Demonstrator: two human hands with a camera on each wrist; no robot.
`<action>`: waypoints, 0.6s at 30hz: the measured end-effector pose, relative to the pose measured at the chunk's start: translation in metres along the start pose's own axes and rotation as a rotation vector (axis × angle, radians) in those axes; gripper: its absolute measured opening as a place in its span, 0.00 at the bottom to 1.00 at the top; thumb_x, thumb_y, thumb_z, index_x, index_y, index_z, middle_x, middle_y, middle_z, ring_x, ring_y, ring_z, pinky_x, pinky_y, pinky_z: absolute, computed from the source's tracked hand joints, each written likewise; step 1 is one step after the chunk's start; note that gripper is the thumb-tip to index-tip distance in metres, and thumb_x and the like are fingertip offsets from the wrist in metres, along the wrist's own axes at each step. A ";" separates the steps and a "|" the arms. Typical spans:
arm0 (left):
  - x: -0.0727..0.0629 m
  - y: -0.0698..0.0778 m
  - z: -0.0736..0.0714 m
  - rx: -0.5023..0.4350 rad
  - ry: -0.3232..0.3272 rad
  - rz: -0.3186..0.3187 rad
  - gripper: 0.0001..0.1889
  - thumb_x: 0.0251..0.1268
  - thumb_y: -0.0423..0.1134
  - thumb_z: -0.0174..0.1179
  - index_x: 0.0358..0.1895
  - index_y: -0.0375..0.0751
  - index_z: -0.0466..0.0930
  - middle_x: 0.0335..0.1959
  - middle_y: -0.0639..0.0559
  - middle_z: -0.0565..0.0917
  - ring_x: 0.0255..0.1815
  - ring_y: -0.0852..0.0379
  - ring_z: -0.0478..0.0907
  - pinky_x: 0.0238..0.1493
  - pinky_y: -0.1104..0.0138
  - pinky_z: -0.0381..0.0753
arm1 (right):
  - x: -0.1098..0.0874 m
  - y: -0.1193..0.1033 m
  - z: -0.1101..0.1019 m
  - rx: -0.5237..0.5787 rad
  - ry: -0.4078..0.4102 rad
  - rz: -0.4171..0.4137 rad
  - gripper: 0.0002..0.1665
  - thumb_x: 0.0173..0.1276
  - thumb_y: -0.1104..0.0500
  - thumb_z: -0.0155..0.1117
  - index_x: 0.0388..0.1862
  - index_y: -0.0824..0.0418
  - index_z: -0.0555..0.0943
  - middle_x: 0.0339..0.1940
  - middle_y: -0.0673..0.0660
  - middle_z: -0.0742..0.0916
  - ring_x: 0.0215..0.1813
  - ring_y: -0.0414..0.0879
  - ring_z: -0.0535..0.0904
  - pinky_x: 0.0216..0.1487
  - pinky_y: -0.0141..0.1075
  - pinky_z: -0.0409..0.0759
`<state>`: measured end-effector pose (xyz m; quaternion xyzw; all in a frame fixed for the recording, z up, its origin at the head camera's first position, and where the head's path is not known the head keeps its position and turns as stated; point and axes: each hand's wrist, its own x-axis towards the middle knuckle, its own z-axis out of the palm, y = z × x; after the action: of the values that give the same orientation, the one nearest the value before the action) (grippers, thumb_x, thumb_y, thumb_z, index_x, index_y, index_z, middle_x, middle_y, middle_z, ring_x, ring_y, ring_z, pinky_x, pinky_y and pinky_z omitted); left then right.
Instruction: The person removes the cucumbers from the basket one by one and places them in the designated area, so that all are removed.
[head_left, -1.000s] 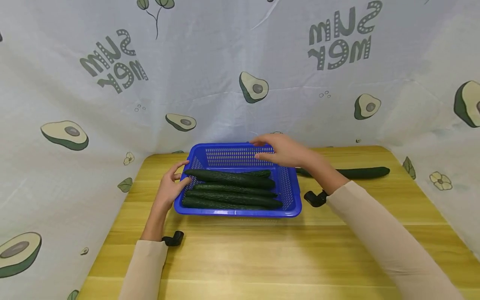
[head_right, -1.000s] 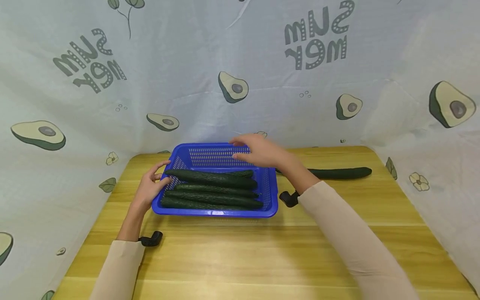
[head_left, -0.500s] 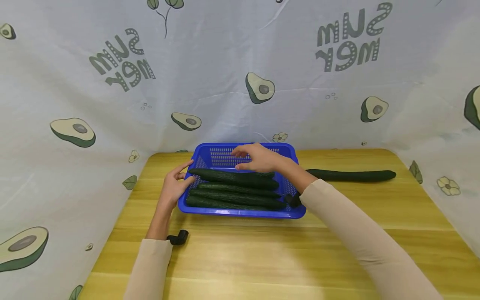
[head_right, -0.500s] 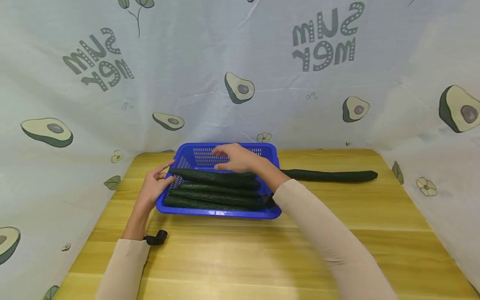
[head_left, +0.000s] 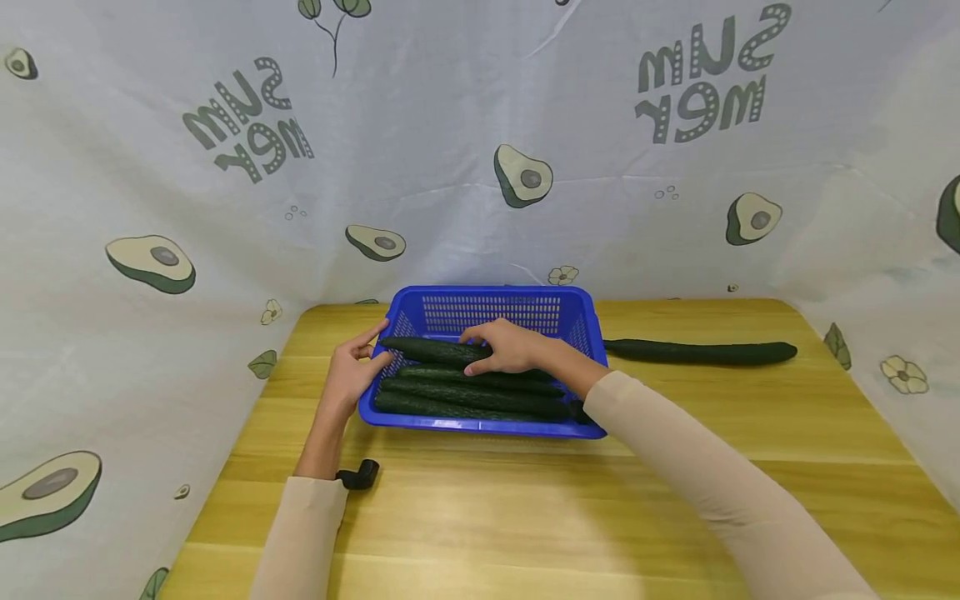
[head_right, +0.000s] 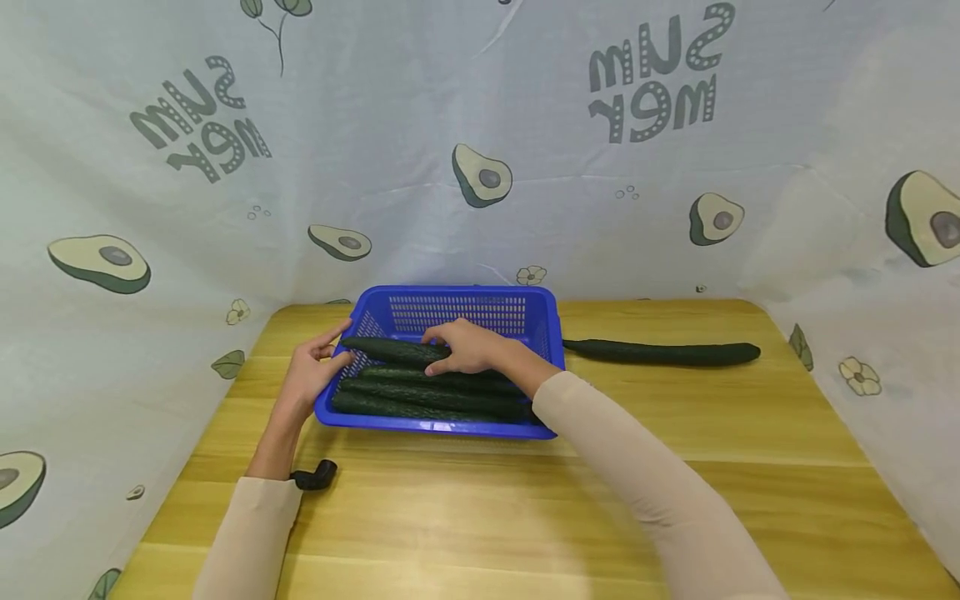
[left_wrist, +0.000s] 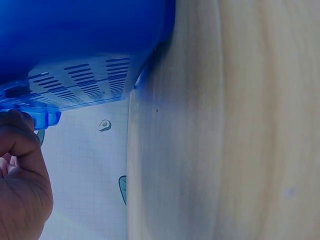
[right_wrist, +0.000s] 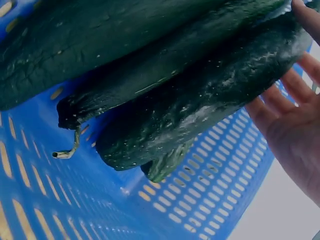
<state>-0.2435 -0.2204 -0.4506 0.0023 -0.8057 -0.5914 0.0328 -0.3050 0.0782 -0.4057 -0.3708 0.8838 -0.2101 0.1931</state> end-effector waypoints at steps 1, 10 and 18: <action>0.000 -0.001 0.000 -0.003 0.003 -0.002 0.32 0.64 0.34 0.66 0.73 0.59 0.76 0.20 0.52 0.76 0.09 0.64 0.57 0.17 0.70 0.64 | 0.001 0.000 0.002 -0.004 -0.002 0.004 0.34 0.73 0.44 0.67 0.74 0.53 0.74 0.68 0.62 0.82 0.71 0.56 0.76 0.75 0.56 0.68; 0.000 -0.001 0.001 -0.017 0.007 -0.029 0.33 0.64 0.34 0.66 0.73 0.61 0.76 0.22 0.48 0.78 0.09 0.63 0.62 0.16 0.70 0.69 | -0.002 0.002 -0.002 0.048 0.040 -0.014 0.32 0.74 0.47 0.67 0.74 0.54 0.75 0.69 0.60 0.82 0.71 0.56 0.76 0.71 0.54 0.75; 0.001 0.003 -0.001 -0.002 0.012 -0.025 0.33 0.65 0.34 0.67 0.74 0.49 0.73 0.24 0.53 0.79 0.11 0.65 0.67 0.19 0.71 0.72 | -0.007 -0.001 -0.019 0.097 0.132 -0.027 0.34 0.73 0.47 0.67 0.75 0.54 0.75 0.71 0.58 0.81 0.72 0.56 0.76 0.70 0.54 0.76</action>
<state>-0.2439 -0.2206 -0.4478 0.0159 -0.8048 -0.5926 0.0300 -0.3089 0.0871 -0.3879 -0.3584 0.8782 -0.2792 0.1493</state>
